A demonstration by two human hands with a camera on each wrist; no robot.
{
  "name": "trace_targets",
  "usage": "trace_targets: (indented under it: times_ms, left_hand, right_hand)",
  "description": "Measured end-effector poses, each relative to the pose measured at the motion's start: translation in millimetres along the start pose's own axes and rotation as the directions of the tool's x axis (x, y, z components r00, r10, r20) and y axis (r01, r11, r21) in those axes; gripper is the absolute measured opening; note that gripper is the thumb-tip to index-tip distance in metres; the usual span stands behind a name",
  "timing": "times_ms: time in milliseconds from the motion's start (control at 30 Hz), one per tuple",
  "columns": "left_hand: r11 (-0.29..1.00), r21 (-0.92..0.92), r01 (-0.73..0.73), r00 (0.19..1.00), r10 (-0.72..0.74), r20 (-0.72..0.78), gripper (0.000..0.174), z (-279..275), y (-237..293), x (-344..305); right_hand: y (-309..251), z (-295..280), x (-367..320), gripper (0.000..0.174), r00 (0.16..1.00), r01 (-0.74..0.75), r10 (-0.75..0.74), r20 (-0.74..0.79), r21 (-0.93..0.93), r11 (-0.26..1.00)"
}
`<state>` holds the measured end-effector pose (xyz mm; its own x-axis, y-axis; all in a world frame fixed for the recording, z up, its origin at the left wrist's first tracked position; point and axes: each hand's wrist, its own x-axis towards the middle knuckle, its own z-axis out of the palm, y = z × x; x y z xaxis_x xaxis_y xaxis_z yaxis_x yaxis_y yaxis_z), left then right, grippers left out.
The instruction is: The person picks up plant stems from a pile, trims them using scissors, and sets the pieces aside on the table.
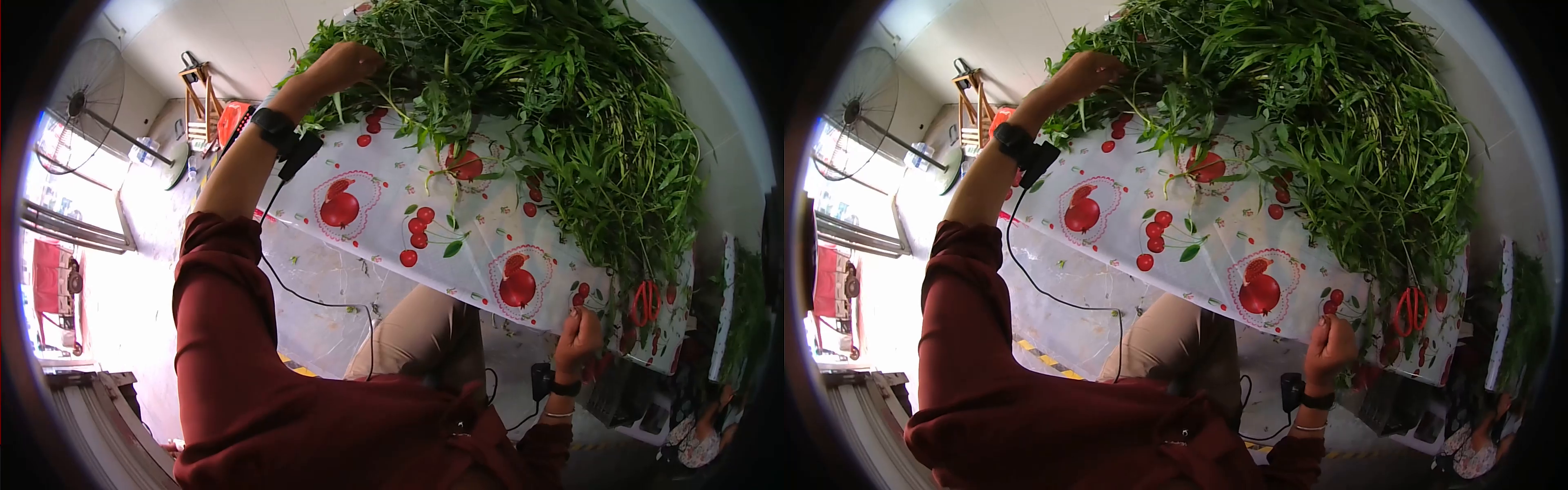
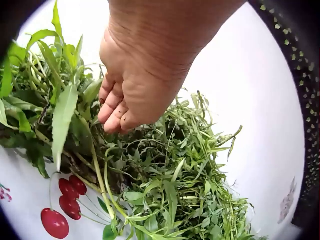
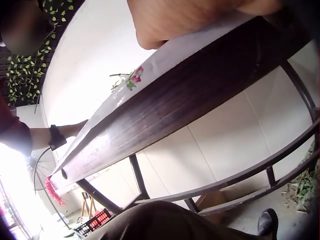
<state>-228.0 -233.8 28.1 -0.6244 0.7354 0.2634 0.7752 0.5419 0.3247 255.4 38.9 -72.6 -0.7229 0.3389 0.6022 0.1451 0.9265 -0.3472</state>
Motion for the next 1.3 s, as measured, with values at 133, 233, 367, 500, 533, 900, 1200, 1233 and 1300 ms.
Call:
trace_targets:
  times_ms: [133, 233, 367, 500, 533, 900, 1200, 1233, 1300]
  left_hand:
    - [0.988, -0.156, -0.007, 0.985, -0.021, -0.173, 0.022, -13.4, -1.5, -26.5]
    - [0.972, -0.119, 0.204, 0.934, -0.23, -0.274, 0.023, -27.2, 14.3, -55.6]
    - [0.915, 0.128, 0.383, 0.921, -0.368, -0.127, 0.024, -5.8, -25.4, -82.1]
    - [0.88, -0.013, 0.474, 0.872, -0.472, -0.131, 0.026, 9.0, -23.2, -83.7]
    - [0.881, -0.016, 0.474, 0.872, -0.472, -0.131, 0.026, 13.7, -25.3, -82.5]
    - [0.735, -0.373, 0.566, 0.75, -0.647, -0.138, 0.028, 46.2, -57.0, -65.2]
    - [0.423, -0.774, 0.471, 0.674, -0.739, 0.006, 0.022, 32.0, -48.5, -65.8]
    - [0.422, -0.774, 0.472, 0.674, -0.739, 0.008, 0.022, 31.2, -52.1, -70.0]
    - [0.424, -0.813, 0.4, 0.792, -0.606, 0.074, 0.022, 24.4, -59.7, -80.1]
  right_hand:
    - [-1.4, -1.9, 2.3, 0.008, 1.0, 0.022, -0.023, -0.008, -0.016, 1.0]
    - [-2.8, -1.8, 3.4, 0.009, 1.0, 0.028, -0.028, -0.014, -0.018, 0.999]
    - [-0.2, -2.5, -0.5, 0.009, 1.0, 0.0, 0.0, 0.015, -0.021, 1.0]
    - [0.9, -1.6, 0.1, 0.009, 1.0, 0.01, -0.01, 0.005, -0.002, 1.0]
    - [-0.1, -1.9, 0.6, 0.009, 1.0, 0.011, -0.011, 0.004, -0.006, 1.0]
    - [2.1, 1.3, 0.7, 0.007, 0.999, 0.034, -0.035, -0.038, -0.014, 0.999]
    - [0.3, -0.3, 1.1, 0.009, 0.998, 0.045, -0.047, -0.043, -0.038, 0.998]
    - [1.0, 0.1, 0.4, 0.009, 0.998, 0.044, -0.046, -0.045, -0.033, 0.998]
    - [1.2, 0.6, 0.5, 0.009, 0.998, 0.043, -0.044, -0.05, -0.027, 0.999]
